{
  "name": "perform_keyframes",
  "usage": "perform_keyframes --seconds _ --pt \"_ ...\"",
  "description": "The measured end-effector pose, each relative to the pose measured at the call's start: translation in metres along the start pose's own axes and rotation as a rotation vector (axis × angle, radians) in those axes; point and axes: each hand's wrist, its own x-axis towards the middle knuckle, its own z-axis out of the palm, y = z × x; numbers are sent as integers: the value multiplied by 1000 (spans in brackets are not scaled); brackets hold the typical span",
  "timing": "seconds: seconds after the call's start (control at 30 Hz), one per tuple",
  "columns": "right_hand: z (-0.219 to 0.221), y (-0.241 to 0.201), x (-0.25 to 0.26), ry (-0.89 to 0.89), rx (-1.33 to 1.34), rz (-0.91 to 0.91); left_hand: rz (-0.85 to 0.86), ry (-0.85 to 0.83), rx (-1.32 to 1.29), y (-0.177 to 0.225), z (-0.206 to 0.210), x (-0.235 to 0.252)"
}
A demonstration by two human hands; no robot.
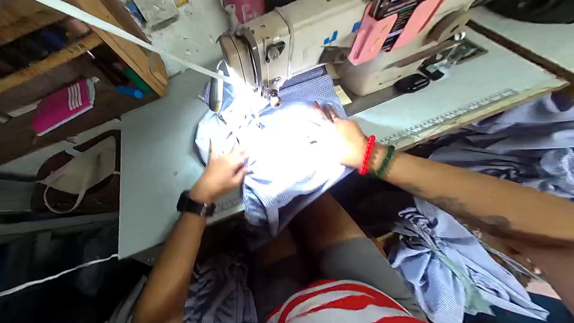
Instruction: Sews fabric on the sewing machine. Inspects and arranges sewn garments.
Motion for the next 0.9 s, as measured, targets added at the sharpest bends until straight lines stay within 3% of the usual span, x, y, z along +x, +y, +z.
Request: perform_keyframes --seconds 0.1,0.2,0.3,0.43,0.53,0.63,0.73,0.8,0.9 --pt "5 0 -4 136 92 -193 -7 -44 -31 -6 -2 3" --pt "3 33 31 -7 133 -116 -88 -28 -40 -44 -2 18" --pt "-4 39 66 -50 111 -24 -120 14 -81 -53 -9 33" --pt "-26 -8 50 -100 107 248 45 67 -68 11 -11 17" --pt "-12 -26 13 3 97 106 120 0 -139 31 -7 -21" --pt "2 2 2 -30 167 92 -76 0 -132 -15 -25 -72" --pt "4 44 5 45 158 52 -406 189 -127 -48 -59 -111" --pt "-11 40 10 -40 68 94 -396 378 -154 -31 -75 -98" --pt "-17 4 16 60 159 31 -213 275 -180 15 -62 -45"
